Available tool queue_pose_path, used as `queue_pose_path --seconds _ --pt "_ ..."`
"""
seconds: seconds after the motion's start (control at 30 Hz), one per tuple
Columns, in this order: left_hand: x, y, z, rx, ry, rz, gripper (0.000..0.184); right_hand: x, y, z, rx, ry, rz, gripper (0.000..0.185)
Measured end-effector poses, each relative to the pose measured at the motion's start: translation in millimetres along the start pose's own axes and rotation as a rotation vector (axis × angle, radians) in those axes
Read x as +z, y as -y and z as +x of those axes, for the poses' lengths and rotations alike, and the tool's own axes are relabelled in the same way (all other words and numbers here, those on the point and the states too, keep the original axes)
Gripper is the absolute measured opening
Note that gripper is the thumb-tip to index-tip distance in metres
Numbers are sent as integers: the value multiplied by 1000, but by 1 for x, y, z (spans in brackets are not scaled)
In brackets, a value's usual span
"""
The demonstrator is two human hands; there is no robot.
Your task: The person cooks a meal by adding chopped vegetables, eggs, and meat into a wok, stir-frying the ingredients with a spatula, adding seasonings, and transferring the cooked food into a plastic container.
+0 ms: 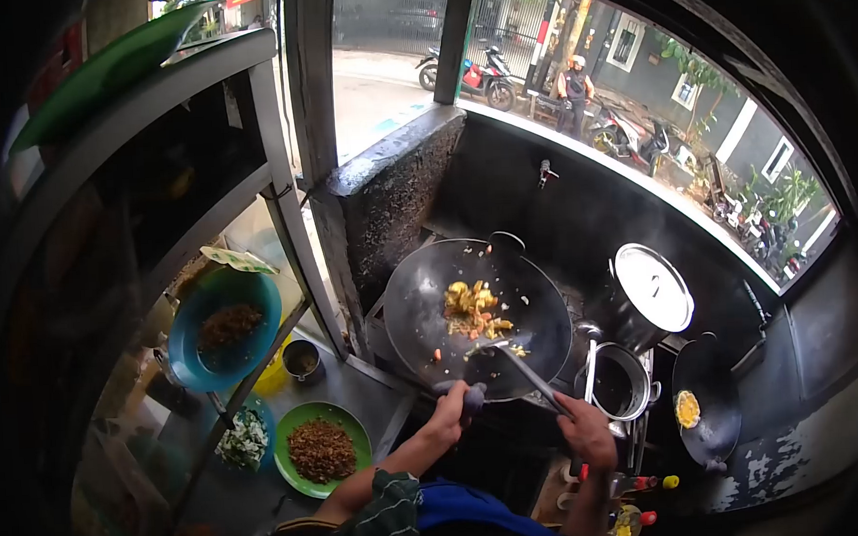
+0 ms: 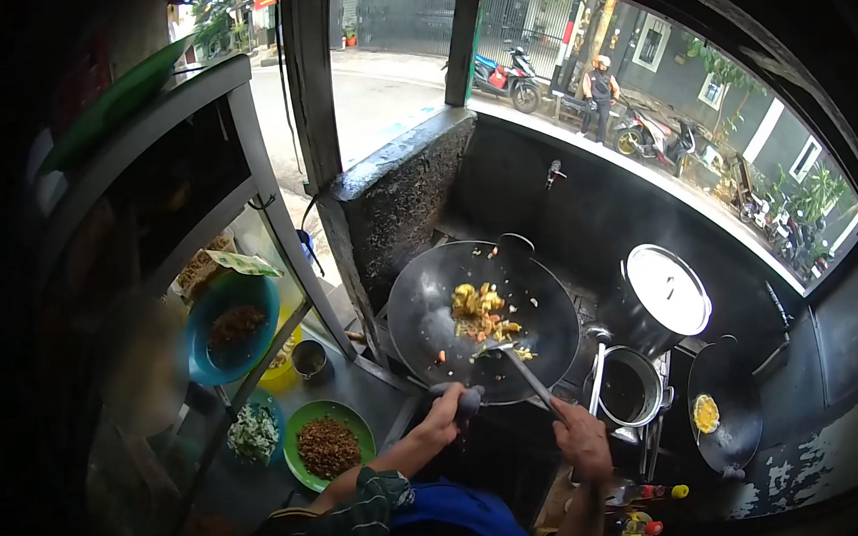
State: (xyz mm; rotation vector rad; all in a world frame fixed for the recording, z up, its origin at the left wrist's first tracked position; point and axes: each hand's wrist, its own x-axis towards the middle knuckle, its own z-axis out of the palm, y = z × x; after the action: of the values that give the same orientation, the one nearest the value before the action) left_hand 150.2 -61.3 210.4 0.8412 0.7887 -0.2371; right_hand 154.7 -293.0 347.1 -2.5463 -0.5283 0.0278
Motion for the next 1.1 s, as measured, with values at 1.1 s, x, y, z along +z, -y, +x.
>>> queue_pose_path --seconds 1.1 --pt "-110 -14 -52 -12 269 351 41 132 -10 91 -9 17 123 53"
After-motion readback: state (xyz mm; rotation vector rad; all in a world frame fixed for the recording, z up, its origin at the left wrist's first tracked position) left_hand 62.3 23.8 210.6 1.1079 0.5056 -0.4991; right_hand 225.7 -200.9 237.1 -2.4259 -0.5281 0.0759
